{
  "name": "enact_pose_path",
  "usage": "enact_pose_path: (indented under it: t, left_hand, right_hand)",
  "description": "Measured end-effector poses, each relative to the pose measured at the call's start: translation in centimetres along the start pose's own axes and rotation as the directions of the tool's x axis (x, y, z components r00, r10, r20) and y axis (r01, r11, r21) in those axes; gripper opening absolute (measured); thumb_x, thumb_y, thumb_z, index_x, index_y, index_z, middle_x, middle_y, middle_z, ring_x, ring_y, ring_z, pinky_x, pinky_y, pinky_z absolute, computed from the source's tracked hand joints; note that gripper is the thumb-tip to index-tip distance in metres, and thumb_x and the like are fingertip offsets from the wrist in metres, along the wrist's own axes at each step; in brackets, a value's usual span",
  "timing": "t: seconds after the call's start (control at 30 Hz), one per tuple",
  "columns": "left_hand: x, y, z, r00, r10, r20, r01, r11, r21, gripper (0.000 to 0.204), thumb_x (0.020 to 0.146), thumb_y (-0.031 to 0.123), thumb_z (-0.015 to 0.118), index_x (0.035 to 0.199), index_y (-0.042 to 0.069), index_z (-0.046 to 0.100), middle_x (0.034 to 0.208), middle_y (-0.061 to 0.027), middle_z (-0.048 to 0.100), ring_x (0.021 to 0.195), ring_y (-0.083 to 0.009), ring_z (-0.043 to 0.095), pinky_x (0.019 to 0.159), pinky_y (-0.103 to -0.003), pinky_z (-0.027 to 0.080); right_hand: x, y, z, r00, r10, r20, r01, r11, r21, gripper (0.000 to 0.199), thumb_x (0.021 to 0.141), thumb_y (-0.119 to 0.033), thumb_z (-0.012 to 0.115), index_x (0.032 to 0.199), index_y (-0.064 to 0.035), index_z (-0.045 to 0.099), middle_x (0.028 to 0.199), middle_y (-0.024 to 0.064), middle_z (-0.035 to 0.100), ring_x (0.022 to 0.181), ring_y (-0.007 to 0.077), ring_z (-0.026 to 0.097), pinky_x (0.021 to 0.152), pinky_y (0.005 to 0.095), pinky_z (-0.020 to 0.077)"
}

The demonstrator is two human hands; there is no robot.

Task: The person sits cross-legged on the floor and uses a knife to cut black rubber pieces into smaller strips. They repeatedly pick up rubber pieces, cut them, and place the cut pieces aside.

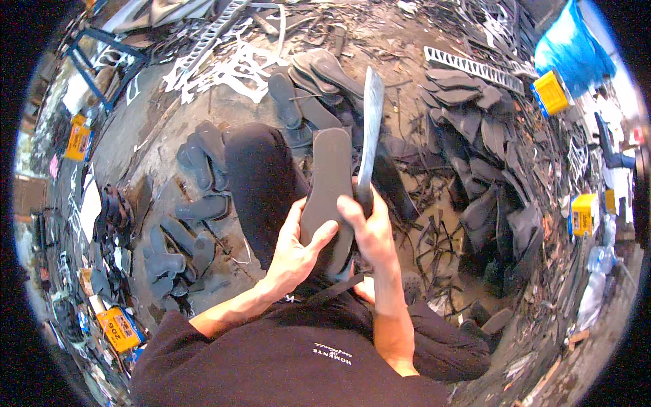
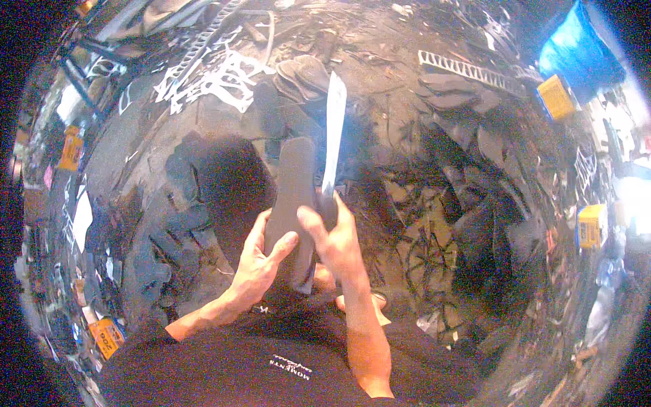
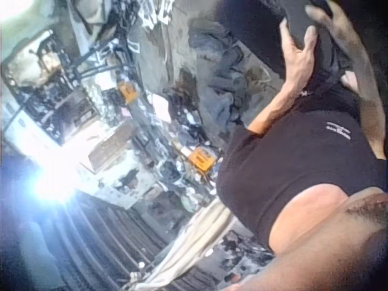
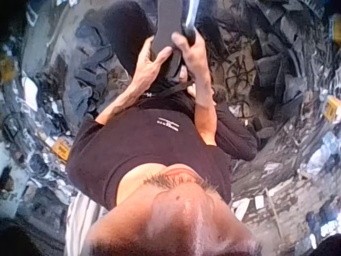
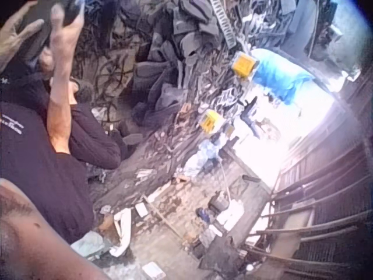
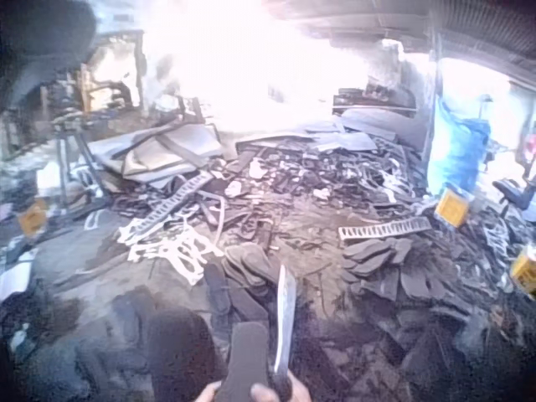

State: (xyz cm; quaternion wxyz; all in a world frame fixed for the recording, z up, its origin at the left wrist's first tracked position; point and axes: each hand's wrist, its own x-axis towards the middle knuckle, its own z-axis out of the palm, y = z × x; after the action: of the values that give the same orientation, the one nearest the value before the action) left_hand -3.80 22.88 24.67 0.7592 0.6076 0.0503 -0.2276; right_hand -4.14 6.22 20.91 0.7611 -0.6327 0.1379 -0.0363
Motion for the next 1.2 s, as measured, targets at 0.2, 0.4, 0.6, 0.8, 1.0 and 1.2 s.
enact_pose_path:
  t: [0.2,0.4,0.6,0.8,1.0,1.2]
  left_hand:
    - [3.7,0.2,0.4,0.969,-0.130,0.210,0.172,0.966,-0.194,0.037,0.108,0.038,0.067,0.123,0.004,0.071,0.106,0.0010,0.075,0.090,-0.0066,0.067,0.083,-0.026,0.056]
    - [4.4,2.1,1.4,0.900,-0.262,0.348,0.311,0.946,-0.090,0.035,0.108,0.042,0.066,0.113,0.008,0.072,0.090,-0.0005,0.074,0.063,-0.0092,0.068,0.056,-0.027,0.057]
    - [3.4,2.8,1.8,0.830,-0.364,0.422,0.407,0.913,-0.012,0.034,0.105,0.042,0.071,0.112,0.009,0.072,0.090,-0.0002,0.074,0.069,-0.0095,0.069,0.063,-0.026,0.057]
    - [1.5,4.8,2.5,0.809,-0.289,0.512,0.320,0.947,0.029,0.030,0.102,0.032,0.078,0.115,0.006,0.075,0.099,0.0012,0.076,0.084,-0.0058,0.067,0.077,-0.025,0.055]
    - [0.8,6.3,2.8,0.668,-0.366,0.648,0.313,0.928,0.201,0.032,0.100,0.030,0.080,0.119,0.004,0.078,0.099,0.0006,0.078,0.085,-0.0057,0.068,0.078,-0.026,0.056]
    - [0.0,6.1,5.2,0.555,-0.460,0.693,0.321,0.887,0.331,0.031,0.100,0.028,0.080,0.118,0.004,0.078,0.100,0.0000,0.078,0.086,-0.0068,0.069,0.077,-0.026,0.056]
  right_hand:
    - [-10.2,-2.0,-0.8,0.979,0.205,0.022,-0.204,0.979,-0.027,0.043,0.103,-0.028,0.075,0.134,-0.0016,0.062,0.112,0.0032,0.072,0.102,0.0118,0.065,0.093,0.0297,0.0523]
    - [-12.8,-2.2,-3.2,0.935,-0.182,-0.304,-0.056,0.773,-0.632,0.044,0.112,-0.042,0.053,0.124,-0.0022,0.066,0.089,0.0158,0.070,0.074,0.0276,0.069,0.072,0.0448,0.0563]
    - [-16.8,0.7,-4.1,0.892,-0.335,-0.304,-0.007,0.662,-0.750,0.047,0.109,-0.047,0.055,0.118,-0.0019,0.064,0.092,0.0208,0.071,0.081,0.0414,0.071,0.074,0.0480,0.0566]
    - [-14.4,-7.3,-6.2,0.951,-0.267,-0.156,0.040,0.607,-0.794,0.065,0.108,-0.064,0.047,0.112,-0.0016,0.064,0.076,0.0163,0.063,0.067,0.0333,0.065,0.064,0.0440,0.0508]
    - [-12.1,-18.0,-7.2,0.983,0.158,0.091,-0.036,0.660,-0.751,0.045,0.111,-0.045,0.054,0.106,-0.0021,0.067,0.080,0.0216,0.066,0.069,0.0367,0.067,0.069,0.0426,0.0523]
    - [-7.4,-19.2,-10.2,0.808,0.419,0.413,0.142,0.542,-0.828,0.044,0.113,-0.040,0.050,0.123,-0.0033,0.071,0.115,0.0163,0.077,0.098,0.0308,0.075,0.087,0.0440,0.0572]
